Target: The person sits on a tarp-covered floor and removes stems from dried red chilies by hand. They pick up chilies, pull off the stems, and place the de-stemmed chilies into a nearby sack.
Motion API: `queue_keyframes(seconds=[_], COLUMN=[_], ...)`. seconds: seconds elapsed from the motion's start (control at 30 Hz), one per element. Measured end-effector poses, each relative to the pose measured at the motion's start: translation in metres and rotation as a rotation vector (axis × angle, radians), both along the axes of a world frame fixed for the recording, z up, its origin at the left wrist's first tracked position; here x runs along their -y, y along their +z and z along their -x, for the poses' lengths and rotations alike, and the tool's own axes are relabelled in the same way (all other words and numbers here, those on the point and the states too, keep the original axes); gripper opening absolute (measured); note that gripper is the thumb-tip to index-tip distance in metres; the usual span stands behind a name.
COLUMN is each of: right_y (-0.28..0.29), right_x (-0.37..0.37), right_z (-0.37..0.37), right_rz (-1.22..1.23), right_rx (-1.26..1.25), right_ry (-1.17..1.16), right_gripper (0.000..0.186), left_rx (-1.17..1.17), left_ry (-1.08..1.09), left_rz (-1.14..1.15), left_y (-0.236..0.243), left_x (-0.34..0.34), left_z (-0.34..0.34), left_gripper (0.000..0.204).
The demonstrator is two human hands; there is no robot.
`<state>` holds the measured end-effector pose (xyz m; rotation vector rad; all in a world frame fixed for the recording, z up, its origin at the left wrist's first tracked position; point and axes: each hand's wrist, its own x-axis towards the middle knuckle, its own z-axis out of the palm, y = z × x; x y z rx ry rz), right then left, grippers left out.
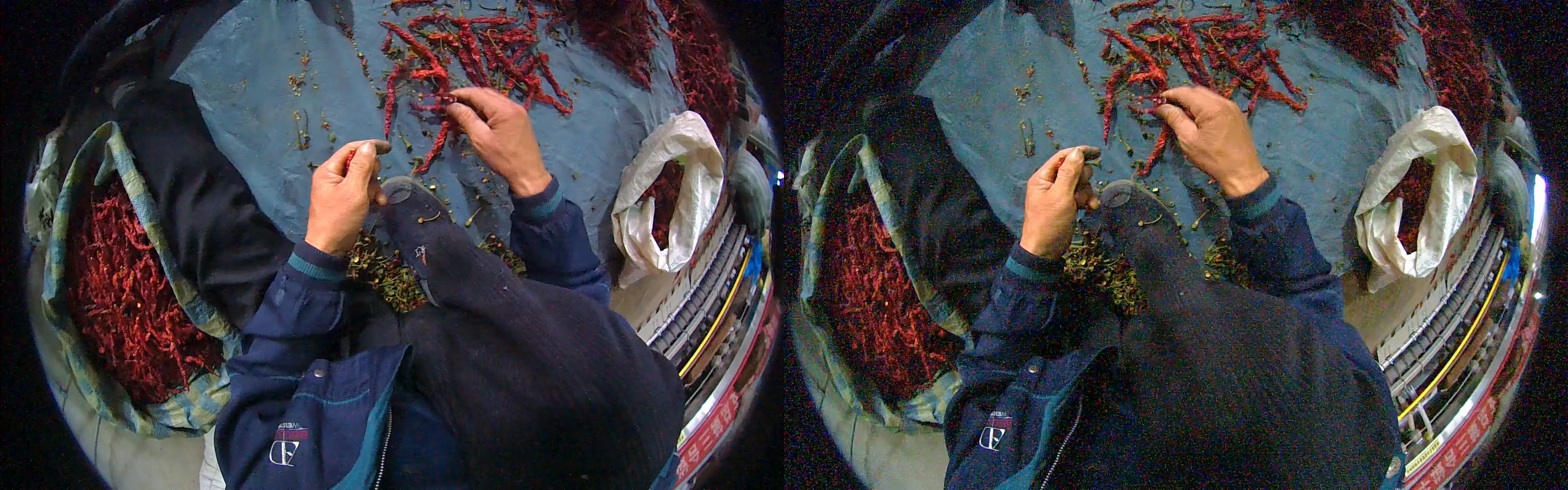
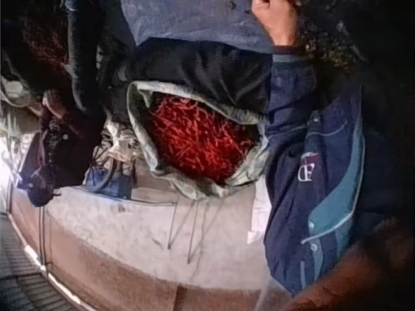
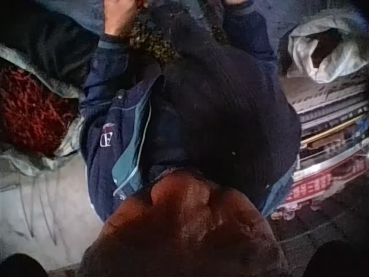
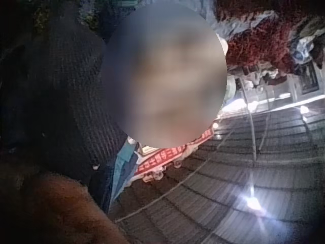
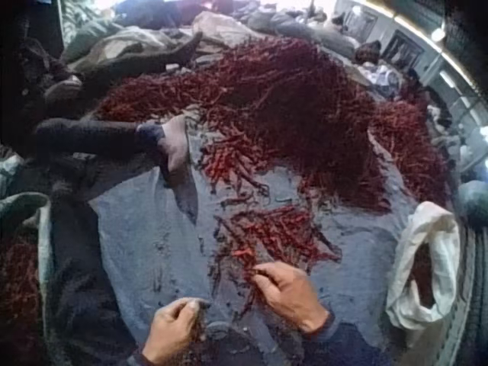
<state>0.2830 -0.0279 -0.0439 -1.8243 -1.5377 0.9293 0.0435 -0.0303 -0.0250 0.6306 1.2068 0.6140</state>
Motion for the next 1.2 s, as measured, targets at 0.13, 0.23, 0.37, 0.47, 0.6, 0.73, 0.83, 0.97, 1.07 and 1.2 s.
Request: queue_keyframes(seconds=[0.13,0.23,0.37,0.47,0.6,0.73,0.83,0.97,1.07,1.2], right_y=[0.026,0.024,0.017,0.011,0.011,0.009,0.005,0.007,-0.001,-0.018], right_x=[0.010,0.019,0.039,0.050,0.053,0.053,0.054,0.057,0.038,-0.012], right_z=[0.012,0.020,0.042,0.050,0.051,0.054,0.059,0.066,0.057,0.049], right_rz=[0.241,0.215,-0.042,-0.121,0.001,0.118,0.255,0.434,0.169,0.001], right_rx=[-0.566,-0.736,-0.590,-0.500,-0.637,-0.889,-0.866,-0.733,-0.314,0.260], right_ry=[-0.209,-0.343,-0.336,-0.325,-0.372,-0.438,-0.420,-0.168,-0.021,0.123], right_gripper=[0.025,0.027,0.026,0.024,0.020,0.018,0.018,0.020,0.022,0.028], left_rx=[0.057,0.122,0.330,0.551,0.592,0.520,0.393,0.182,0.099,0.137], left_ry=[-0.055,-0.215,-0.123,0.108,0.177,0.190,0.096,0.094,0.179,0.245], left_rz=[-0.002,0.065,0.246,0.265,0.286,0.217,0.096,0.042,-0.047,0.044], left_y=[0.008,0.001,0.001,-0.003,0.002,0.002,0.001,-0.017,-0.031,-0.023], left_x=[-0.003,-0.005,0.006,0.007,0.006,0.008,0.010,0.015,0.010,0.003], left_z=[-0.017,-0.015,-0.012,-0.013,-0.009,-0.012,-0.014,-0.007,0.011,0.024], left_gripper=[0.028,0.029,0.034,0.036,0.035,0.036,0.031,0.024,0.025,0.024])
